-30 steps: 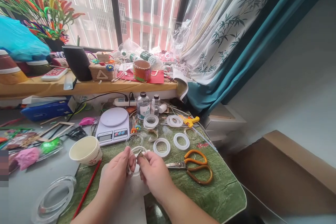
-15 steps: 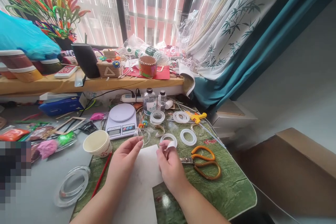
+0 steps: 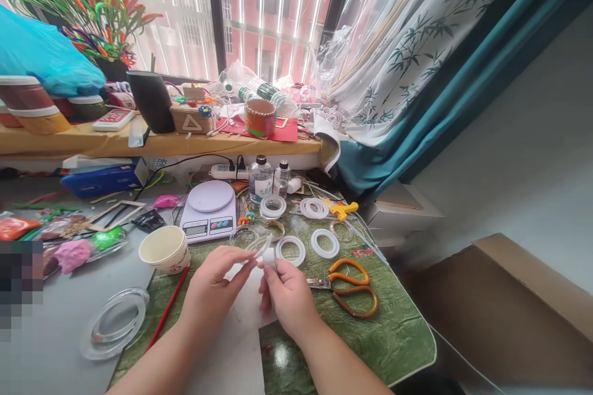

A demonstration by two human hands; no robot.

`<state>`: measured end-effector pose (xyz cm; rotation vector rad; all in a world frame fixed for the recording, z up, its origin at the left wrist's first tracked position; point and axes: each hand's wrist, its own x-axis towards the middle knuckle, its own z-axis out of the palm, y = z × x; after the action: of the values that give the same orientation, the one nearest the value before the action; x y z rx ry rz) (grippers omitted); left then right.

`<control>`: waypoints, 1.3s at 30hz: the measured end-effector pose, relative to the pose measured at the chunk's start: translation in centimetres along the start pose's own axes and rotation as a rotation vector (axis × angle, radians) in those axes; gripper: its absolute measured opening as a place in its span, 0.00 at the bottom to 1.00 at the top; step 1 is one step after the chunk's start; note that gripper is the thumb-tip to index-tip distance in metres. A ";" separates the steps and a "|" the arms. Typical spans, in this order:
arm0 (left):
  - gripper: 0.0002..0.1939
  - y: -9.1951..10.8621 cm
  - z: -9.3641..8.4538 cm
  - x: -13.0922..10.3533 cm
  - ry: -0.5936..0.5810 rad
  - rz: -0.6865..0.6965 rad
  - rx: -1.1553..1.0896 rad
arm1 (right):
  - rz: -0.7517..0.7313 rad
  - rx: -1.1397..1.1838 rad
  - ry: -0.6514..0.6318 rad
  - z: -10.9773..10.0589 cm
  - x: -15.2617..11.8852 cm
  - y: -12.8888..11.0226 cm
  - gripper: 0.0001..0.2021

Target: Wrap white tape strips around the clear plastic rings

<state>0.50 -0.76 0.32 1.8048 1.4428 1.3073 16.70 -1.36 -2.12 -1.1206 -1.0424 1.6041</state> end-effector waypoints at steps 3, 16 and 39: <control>0.07 -0.1 0.1 0.0 -0.100 0.102 0.030 | -0.010 0.097 -0.102 -0.4 -0.1 -0.3 0.18; 0.43 -0.5 -0.4 -0.4 -0.386 0.118 -0.219 | 0.211 0.398 -0.397 -1.9 0.0 -0.9 0.21; 0.24 -0.1 0.6 0.0 -0.115 -0.352 -0.493 | 0.103 0.198 -0.267 -0.5 0.3 -0.1 0.21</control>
<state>0.97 -0.58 0.01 1.2221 1.1767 1.2188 17.12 -1.02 -2.16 -0.8553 -0.9803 1.9331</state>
